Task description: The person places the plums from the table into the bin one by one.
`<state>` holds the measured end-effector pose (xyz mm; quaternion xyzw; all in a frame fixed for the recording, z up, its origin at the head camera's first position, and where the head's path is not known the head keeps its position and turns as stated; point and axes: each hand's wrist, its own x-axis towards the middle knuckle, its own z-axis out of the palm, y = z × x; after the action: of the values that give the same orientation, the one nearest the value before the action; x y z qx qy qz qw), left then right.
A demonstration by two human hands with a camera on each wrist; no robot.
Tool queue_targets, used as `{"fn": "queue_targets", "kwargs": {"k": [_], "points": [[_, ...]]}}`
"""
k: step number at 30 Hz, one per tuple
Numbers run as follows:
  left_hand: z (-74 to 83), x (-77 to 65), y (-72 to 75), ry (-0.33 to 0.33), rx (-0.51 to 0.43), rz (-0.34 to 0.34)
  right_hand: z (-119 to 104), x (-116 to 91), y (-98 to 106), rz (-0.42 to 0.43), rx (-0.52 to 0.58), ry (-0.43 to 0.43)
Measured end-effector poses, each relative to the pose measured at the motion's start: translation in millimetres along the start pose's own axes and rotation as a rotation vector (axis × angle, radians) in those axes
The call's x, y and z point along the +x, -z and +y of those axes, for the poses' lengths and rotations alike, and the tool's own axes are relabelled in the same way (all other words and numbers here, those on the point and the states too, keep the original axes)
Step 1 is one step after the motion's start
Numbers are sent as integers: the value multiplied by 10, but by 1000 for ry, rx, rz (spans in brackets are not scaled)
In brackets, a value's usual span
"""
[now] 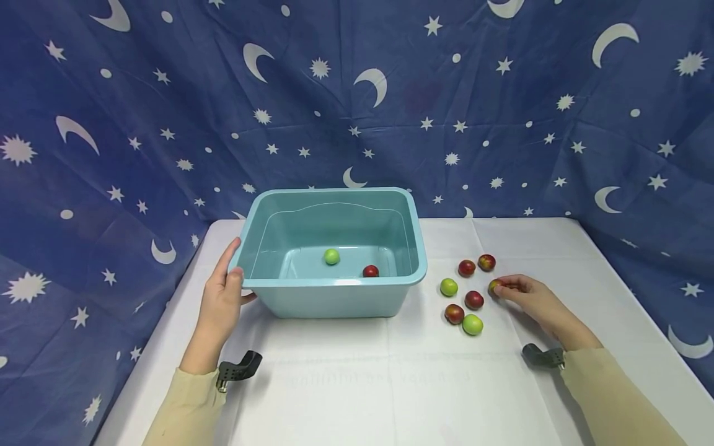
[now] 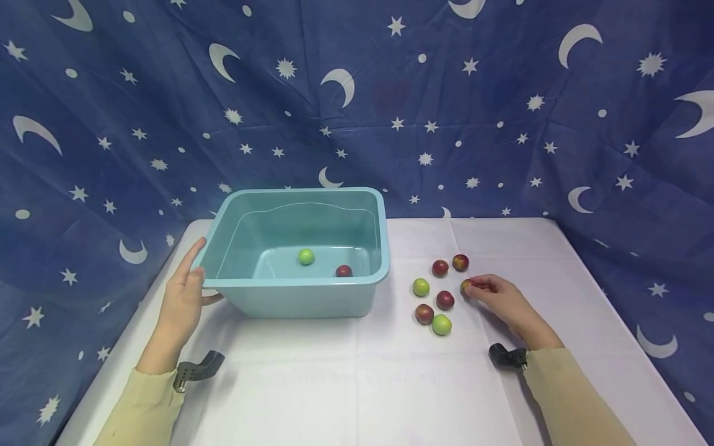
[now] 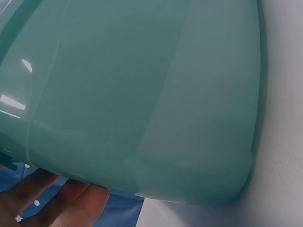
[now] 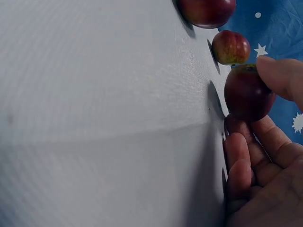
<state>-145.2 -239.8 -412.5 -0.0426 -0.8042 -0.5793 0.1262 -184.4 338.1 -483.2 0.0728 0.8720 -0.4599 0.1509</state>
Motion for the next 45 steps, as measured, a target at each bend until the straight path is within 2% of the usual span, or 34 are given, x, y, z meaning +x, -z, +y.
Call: {"fn": "queue_targets", "kwargs": {"k": [5,11,15,30,37,45], "points": [[-14,-2,-2,-4,6,4,-35,3,47,7,23,-5],[-31,-4,-19,-9,7,4,-137,-2,136,29,-12,-18],[-23,-9,-28,-11,7,7,-257,-24,211,36,6,34],[-12,-5,-8,-30,14,12,-1120,-43,245,49,39,216],[-24,1,-10,-22,6,11,-1508,-73,190,26,28,232],[-35,2,-6,-24,8,9,-1961,-74,64,39,26,340]]}}
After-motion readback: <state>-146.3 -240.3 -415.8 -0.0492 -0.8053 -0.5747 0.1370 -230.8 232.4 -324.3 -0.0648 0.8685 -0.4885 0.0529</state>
